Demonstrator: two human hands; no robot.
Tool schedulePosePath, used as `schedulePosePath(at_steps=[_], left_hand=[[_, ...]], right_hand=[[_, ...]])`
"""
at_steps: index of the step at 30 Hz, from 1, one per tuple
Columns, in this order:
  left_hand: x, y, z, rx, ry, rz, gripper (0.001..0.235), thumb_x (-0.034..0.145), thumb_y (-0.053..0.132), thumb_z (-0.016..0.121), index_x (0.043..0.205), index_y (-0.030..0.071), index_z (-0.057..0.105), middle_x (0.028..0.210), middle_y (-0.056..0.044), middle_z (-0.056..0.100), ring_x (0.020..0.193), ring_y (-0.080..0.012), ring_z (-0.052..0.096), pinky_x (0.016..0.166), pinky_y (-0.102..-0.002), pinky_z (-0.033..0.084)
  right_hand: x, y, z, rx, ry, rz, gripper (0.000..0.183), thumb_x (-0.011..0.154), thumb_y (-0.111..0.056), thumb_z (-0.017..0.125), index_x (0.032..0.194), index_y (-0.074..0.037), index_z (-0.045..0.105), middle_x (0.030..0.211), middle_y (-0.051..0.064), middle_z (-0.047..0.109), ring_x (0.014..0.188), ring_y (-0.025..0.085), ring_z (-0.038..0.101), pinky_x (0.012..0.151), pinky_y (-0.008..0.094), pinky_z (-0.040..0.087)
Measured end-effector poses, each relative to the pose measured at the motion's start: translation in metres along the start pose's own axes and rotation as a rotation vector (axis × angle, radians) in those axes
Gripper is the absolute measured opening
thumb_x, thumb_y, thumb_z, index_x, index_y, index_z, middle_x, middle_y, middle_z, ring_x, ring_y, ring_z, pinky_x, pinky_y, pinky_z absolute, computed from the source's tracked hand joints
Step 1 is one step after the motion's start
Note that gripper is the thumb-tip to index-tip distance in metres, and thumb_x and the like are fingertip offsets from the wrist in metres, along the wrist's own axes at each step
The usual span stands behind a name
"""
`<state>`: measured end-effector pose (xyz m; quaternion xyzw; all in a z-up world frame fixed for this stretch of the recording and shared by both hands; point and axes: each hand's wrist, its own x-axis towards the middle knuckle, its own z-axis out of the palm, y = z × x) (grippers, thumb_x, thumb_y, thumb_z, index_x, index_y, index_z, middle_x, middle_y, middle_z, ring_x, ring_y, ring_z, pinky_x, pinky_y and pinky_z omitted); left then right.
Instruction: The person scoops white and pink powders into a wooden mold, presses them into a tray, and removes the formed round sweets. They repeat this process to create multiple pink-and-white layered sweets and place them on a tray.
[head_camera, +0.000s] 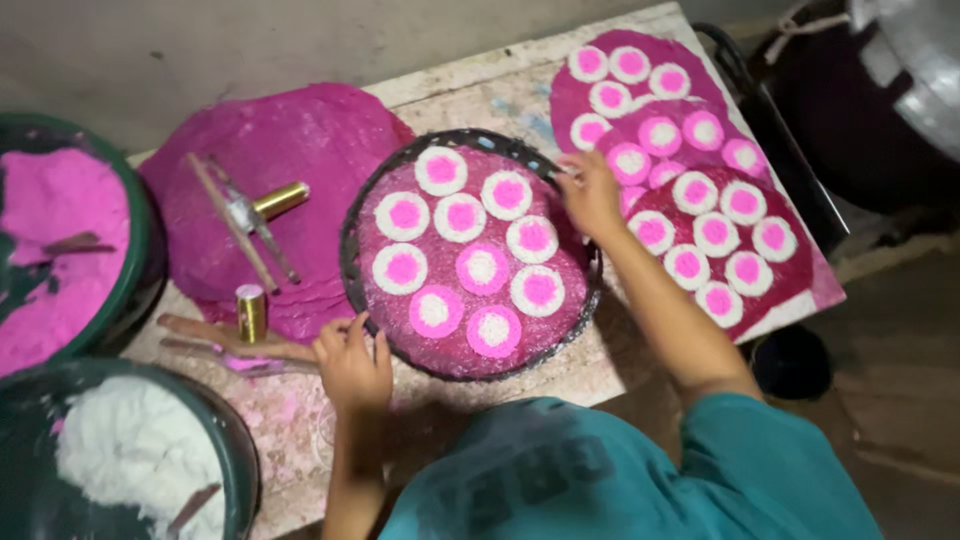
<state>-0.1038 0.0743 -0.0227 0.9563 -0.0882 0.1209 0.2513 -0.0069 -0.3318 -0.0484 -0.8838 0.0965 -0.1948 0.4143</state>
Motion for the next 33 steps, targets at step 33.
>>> schedulePosePath(at_steps=[33], left_hand=[[0.011,0.008,0.054,-0.327,0.02,-0.321,0.029,0.094,0.014,0.067,0.12,0.003,0.059,0.099,-0.021,0.069,0.079,-0.0331,0.069,0.071,-0.044,0.053]], right_hand=[[0.002,0.103,0.055,0.208,-0.149,0.147,0.023,0.094,-0.021,0.076,0.102,-0.003,0.064,0.08,0.007,0.064,0.071,0.016,0.059,0.065,0.035,0.05]])
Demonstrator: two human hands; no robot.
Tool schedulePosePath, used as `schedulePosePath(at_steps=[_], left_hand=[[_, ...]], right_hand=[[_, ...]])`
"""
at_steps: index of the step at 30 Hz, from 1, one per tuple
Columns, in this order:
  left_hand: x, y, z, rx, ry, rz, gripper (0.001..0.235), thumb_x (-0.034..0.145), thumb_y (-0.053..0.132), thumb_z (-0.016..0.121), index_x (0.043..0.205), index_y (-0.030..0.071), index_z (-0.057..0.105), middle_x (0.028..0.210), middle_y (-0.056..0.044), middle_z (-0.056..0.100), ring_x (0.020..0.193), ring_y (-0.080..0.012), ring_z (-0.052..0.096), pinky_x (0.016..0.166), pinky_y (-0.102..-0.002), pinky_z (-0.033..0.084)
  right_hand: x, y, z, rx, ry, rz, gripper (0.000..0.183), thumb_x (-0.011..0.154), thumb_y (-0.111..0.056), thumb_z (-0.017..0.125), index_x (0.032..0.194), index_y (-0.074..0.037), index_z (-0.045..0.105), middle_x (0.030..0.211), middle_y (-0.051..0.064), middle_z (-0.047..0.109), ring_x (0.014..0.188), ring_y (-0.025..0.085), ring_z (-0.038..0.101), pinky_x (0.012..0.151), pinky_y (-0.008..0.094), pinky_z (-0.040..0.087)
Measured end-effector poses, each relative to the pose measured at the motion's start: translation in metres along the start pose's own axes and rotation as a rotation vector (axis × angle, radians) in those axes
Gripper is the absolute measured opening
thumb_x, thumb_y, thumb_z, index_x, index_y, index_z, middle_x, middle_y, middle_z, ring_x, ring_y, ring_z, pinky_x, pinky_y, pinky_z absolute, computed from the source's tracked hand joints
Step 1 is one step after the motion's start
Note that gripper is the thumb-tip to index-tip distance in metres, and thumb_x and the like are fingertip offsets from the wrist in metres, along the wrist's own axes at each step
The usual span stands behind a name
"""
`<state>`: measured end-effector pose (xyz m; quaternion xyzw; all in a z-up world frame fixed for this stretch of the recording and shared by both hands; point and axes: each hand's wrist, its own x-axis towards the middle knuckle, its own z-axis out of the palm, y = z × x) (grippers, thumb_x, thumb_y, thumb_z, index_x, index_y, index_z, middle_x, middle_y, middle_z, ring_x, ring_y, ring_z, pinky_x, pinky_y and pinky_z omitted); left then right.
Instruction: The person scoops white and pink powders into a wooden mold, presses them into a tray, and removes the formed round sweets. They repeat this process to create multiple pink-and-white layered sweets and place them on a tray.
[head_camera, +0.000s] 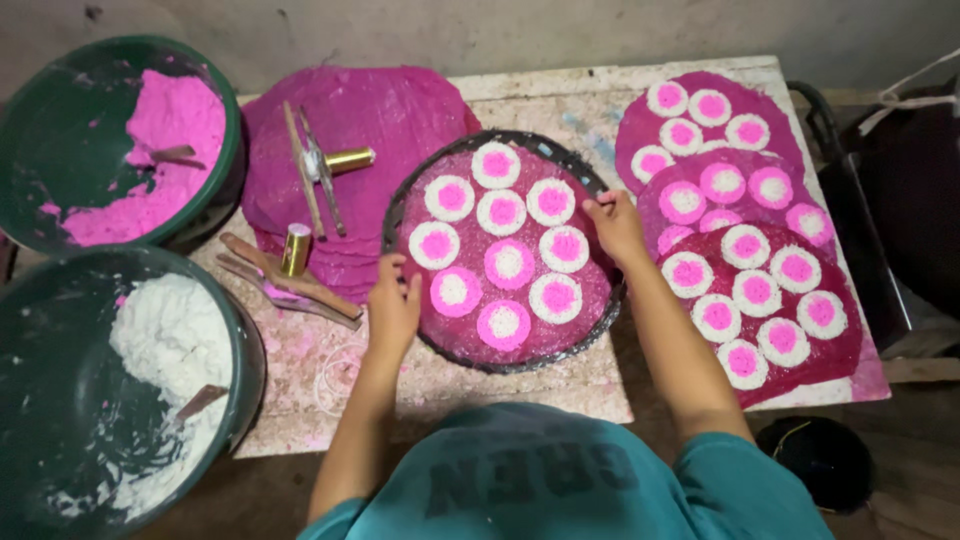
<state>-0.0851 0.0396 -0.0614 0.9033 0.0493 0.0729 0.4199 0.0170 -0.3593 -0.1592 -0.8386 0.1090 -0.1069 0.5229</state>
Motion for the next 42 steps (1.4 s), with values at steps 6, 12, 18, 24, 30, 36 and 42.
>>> schedulePosePath(at_steps=[6,12,18,24,30,36,42], left_hand=[[-0.039,0.001,0.003,0.002,-0.008,0.164,0.04,0.092,0.006,0.064,0.132,0.003,0.062,0.135,-0.023,0.058,0.076,-0.0274,0.066,0.071,-0.036,0.056],[-0.027,0.034,-0.009,-0.106,-0.008,0.095,0.052,0.089,0.002,0.064,0.14,0.007,0.06,0.141,-0.019,0.055,0.065,-0.0147,0.058,0.063,-0.029,0.052],[0.019,0.106,-0.041,-0.193,-0.113,0.193,0.052,0.088,-0.002,0.067,0.139,0.007,0.065,0.141,-0.013,0.057,0.068,-0.008,0.049,0.065,-0.024,0.047],[0.07,0.17,-0.016,-0.302,-0.374,0.199,0.048,0.088,0.001,0.069,0.135,0.007,0.065,0.141,-0.007,0.055,0.063,-0.0036,0.051,0.059,-0.022,0.051],[0.123,0.203,0.112,-0.493,-0.54,0.251,0.05,0.087,0.002,0.072,0.136,0.005,0.062,0.145,-0.009,0.051,0.066,-0.0058,0.062,0.058,-0.023,0.058],[0.182,0.217,0.25,-0.397,-0.599,0.185,0.056,0.082,0.003,0.074,0.136,0.007,0.06,0.146,-0.009,0.055,0.071,-0.0242,0.072,0.059,-0.032,0.059],[0.232,0.207,0.312,-0.1,-0.357,0.491,0.063,0.073,0.013,0.082,0.134,0.008,0.066,0.14,-0.017,0.06,0.121,-0.034,0.063,0.101,-0.039,0.052]], right_hand=[[-0.001,-0.043,0.002,-0.216,-0.024,-0.178,0.016,0.094,-0.018,0.073,0.102,-0.004,0.073,0.085,0.019,0.073,0.074,0.033,0.071,0.067,0.042,0.054],[-0.011,-0.101,-0.008,-0.15,-0.025,-0.318,0.014,0.097,-0.014,0.068,0.104,-0.002,0.069,0.086,0.026,0.068,0.082,0.046,0.066,0.067,0.047,0.051],[-0.002,-0.132,-0.048,0.007,-0.056,-0.327,0.012,0.098,-0.013,0.066,0.099,-0.001,0.067,0.086,0.018,0.071,0.075,0.031,0.068,0.067,0.038,0.051],[0.023,-0.12,-0.134,-0.058,-0.023,-0.339,0.012,0.1,-0.014,0.066,0.1,-0.002,0.068,0.083,0.012,0.069,0.073,0.02,0.062,0.069,0.035,0.051],[0.076,-0.092,-0.238,-0.278,0.142,-0.377,0.011,0.098,-0.011,0.07,0.101,-0.001,0.07,0.087,0.019,0.07,0.076,0.032,0.067,0.069,0.04,0.052],[0.149,-0.048,-0.275,-0.418,0.253,-0.381,0.006,0.097,-0.006,0.068,0.098,-0.001,0.069,0.09,0.024,0.069,0.084,0.044,0.068,0.071,0.048,0.053],[0.168,-0.023,-0.244,-0.392,0.451,-0.398,0.007,0.097,-0.008,0.064,0.097,-0.002,0.067,0.091,0.026,0.069,0.087,0.047,0.067,0.072,0.051,0.053]])
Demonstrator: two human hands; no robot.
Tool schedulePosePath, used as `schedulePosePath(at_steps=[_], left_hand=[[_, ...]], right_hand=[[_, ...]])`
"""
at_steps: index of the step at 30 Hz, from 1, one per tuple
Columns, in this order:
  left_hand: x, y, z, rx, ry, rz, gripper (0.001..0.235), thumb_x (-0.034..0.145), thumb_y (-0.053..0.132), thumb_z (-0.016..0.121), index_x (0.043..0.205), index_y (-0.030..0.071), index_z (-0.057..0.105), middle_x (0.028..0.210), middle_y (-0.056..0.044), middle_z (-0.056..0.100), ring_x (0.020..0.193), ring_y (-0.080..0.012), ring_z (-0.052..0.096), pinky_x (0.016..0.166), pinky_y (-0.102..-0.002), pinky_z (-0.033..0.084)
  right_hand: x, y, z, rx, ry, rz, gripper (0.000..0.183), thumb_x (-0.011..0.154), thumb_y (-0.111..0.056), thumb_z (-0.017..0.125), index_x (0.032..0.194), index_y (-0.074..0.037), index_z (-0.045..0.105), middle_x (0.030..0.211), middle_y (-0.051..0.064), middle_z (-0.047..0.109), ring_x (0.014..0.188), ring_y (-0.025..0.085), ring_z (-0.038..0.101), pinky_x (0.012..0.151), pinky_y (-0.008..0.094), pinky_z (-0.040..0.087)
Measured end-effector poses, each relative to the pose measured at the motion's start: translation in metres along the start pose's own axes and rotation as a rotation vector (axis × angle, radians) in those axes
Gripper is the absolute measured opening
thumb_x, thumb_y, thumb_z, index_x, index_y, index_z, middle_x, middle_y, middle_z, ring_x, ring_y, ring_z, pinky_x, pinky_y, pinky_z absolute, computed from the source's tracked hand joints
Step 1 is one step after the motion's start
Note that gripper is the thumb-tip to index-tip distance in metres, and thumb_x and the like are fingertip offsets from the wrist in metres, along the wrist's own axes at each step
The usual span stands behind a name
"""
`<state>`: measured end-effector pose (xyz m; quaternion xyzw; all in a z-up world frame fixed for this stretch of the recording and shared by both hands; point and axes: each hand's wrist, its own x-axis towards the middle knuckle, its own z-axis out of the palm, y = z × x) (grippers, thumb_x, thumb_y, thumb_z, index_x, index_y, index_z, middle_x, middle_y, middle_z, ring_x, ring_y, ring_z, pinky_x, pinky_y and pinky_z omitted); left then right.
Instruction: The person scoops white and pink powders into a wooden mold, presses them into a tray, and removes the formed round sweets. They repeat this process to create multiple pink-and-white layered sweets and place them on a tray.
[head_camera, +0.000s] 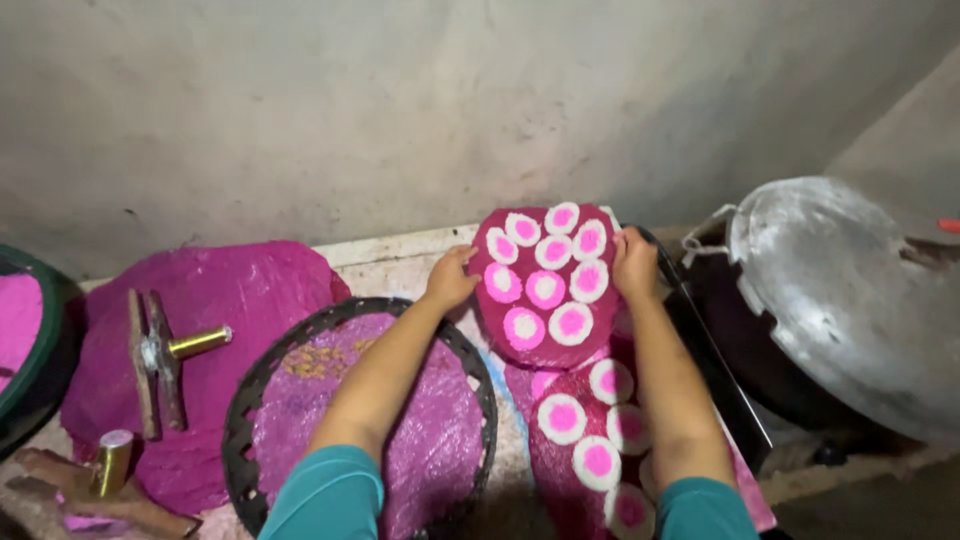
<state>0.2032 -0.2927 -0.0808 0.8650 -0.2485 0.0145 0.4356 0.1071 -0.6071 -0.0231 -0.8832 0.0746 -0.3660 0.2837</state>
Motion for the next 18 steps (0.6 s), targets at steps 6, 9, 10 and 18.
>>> schedulePosePath(at_steps=[6,9,10,18], left_hand=[[0.006,-0.043,-0.01,0.396,-0.188,-0.1,0.069,0.07,0.021,0.084,0.134,0.007,0.062,0.145,-0.017,0.05,0.13,-0.0362,0.054,0.107,-0.043,0.045],[-0.014,-0.051,-0.032,0.292,-0.085,-0.214,0.057,0.079,0.018,0.08,0.134,0.008,0.064,0.155,-0.017,0.042,0.125,-0.037,0.057,0.103,-0.044,0.048],[-0.024,-0.05,-0.043,0.188,-0.063,-0.188,0.058,0.079,0.014,0.077,0.135,0.008,0.063,0.157,-0.017,0.042,0.119,-0.0328,0.063,0.102,-0.042,0.051],[-0.221,-0.043,-0.217,-0.032,0.304,-0.274,0.052,0.084,0.005,0.071,0.136,0.008,0.064,0.15,-0.015,0.052,0.104,-0.0226,0.071,0.088,-0.034,0.059]], right_hand=[[-0.032,-0.014,0.025,-0.242,-0.187,0.416,0.013,0.101,-0.015,0.062,0.109,-0.007,0.068,0.092,0.027,0.07,0.089,0.047,0.067,0.078,0.055,0.051],[-0.047,-0.01,0.029,-0.279,0.027,0.255,0.018,0.09,-0.008,0.064,0.107,-0.004,0.066,0.104,0.023,0.068,0.094,0.045,0.064,0.078,0.053,0.051],[-0.053,-0.004,0.028,-0.231,0.049,0.239,0.017,0.092,-0.008,0.064,0.108,-0.004,0.065,0.107,0.022,0.066,0.097,0.044,0.063,0.082,0.052,0.05],[-0.132,-0.058,0.021,0.327,-0.145,0.196,0.015,0.102,-0.006,0.062,0.117,-0.002,0.065,0.112,0.01,0.067,0.1,0.021,0.063,0.088,0.034,0.051]])
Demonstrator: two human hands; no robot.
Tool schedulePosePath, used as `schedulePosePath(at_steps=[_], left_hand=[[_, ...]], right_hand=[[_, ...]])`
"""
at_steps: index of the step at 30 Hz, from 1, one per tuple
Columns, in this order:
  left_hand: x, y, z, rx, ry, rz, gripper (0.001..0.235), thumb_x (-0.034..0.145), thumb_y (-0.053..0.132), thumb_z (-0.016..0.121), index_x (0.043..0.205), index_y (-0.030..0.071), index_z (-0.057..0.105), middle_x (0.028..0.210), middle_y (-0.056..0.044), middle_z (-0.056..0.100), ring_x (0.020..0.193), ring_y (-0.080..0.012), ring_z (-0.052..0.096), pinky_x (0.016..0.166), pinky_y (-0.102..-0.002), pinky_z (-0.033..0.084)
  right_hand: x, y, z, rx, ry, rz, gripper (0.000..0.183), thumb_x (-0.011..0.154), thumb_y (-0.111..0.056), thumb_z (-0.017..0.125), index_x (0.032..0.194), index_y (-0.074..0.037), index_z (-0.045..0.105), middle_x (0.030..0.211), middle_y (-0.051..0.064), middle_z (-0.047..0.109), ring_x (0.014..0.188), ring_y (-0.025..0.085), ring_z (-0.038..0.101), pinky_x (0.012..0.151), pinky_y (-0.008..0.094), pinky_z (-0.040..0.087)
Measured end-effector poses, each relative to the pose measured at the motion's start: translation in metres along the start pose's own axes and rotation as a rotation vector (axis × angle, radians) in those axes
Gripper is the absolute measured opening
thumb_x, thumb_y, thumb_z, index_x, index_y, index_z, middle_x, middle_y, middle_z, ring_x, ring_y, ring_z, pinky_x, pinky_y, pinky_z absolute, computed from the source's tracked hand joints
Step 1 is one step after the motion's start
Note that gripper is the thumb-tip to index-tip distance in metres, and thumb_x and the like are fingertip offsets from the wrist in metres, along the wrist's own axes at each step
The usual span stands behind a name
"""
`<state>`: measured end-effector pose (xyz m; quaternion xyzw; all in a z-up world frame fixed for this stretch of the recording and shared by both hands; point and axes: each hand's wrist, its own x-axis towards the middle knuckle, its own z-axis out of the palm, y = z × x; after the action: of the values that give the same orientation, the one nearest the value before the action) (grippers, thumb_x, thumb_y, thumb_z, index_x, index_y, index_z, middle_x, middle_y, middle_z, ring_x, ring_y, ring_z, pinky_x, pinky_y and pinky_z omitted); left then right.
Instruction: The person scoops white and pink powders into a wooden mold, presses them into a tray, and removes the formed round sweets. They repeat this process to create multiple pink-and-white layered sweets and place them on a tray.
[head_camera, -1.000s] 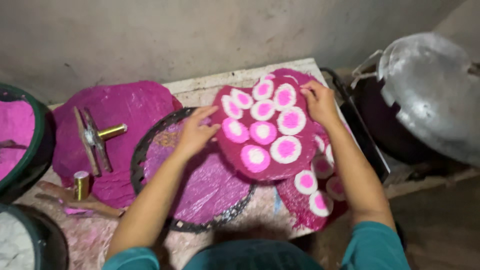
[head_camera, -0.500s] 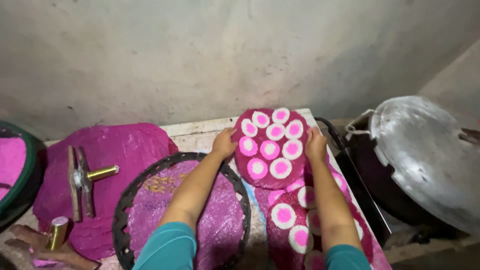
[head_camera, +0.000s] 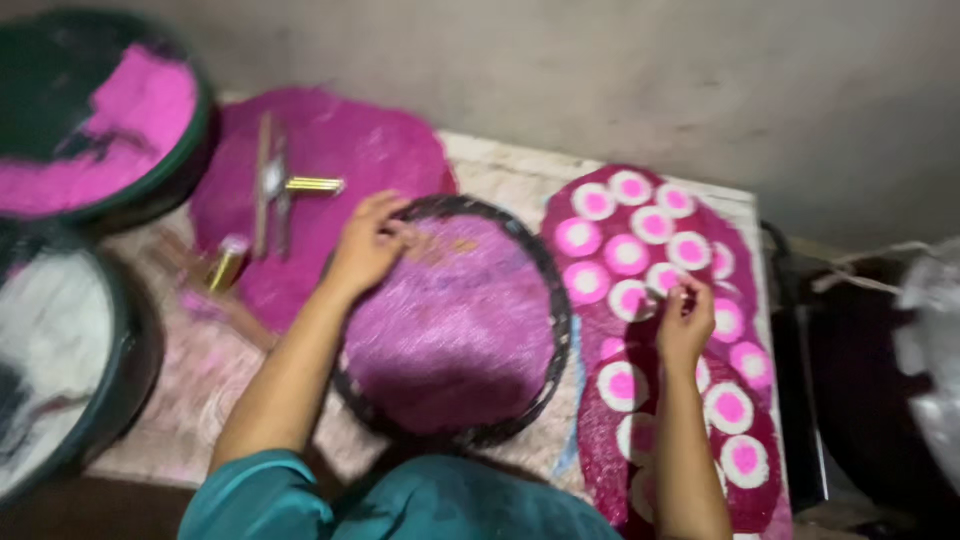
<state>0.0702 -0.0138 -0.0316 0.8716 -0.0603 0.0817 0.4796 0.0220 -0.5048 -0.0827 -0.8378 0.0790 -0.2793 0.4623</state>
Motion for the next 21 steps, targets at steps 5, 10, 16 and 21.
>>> schedulePosePath(at_steps=[5,10,16,21], left_hand=[[-0.146,-0.031,-0.101,0.097,0.2,-0.287,0.043,0.092,0.016,0.069,0.134,0.009,0.065,0.13,-0.016,0.067,0.106,-0.0256,0.073,0.089,-0.036,0.059],[-0.248,-0.073,-0.124,0.379,0.248,-0.405,0.046,0.083,0.018,0.071,0.127,0.006,0.067,0.124,-0.021,0.066,0.113,-0.0395,0.062,0.096,-0.046,0.05],[-0.297,-0.098,-0.122,0.453,0.262,-0.411,0.039,0.085,0.014,0.068,0.124,0.011,0.07,0.126,-0.017,0.067,0.118,-0.0386,0.062,0.101,-0.048,0.049],[-0.308,-0.087,-0.137,0.593,0.282,-0.229,0.054,0.078,0.017,0.077,0.129,0.007,0.061,0.124,-0.02,0.062,0.115,-0.0423,0.058,0.098,-0.051,0.047]], right_hand=[[-0.071,-0.077,0.059,0.118,-0.387,-0.005,0.023,0.102,-0.012,0.067,0.124,-0.006,0.068,0.109,0.011,0.068,0.099,0.023,0.064,0.086,0.033,0.051],[-0.115,-0.148,0.118,-0.085,-0.747,-0.522,0.053,0.083,-0.021,0.078,0.133,-0.007,0.066,0.133,0.023,0.062,0.12,0.043,0.058,0.1,0.047,0.047],[-0.084,-0.135,0.18,-0.39,-0.523,-0.409,0.063,0.085,-0.033,0.081,0.137,-0.002,0.062,0.138,0.027,0.057,0.124,0.047,0.053,0.103,0.054,0.044],[-0.047,-0.084,0.206,-0.664,-0.441,-0.155,0.058,0.082,-0.027,0.083,0.132,-0.004,0.064,0.126,0.026,0.06,0.109,0.048,0.057,0.088,0.054,0.049]])
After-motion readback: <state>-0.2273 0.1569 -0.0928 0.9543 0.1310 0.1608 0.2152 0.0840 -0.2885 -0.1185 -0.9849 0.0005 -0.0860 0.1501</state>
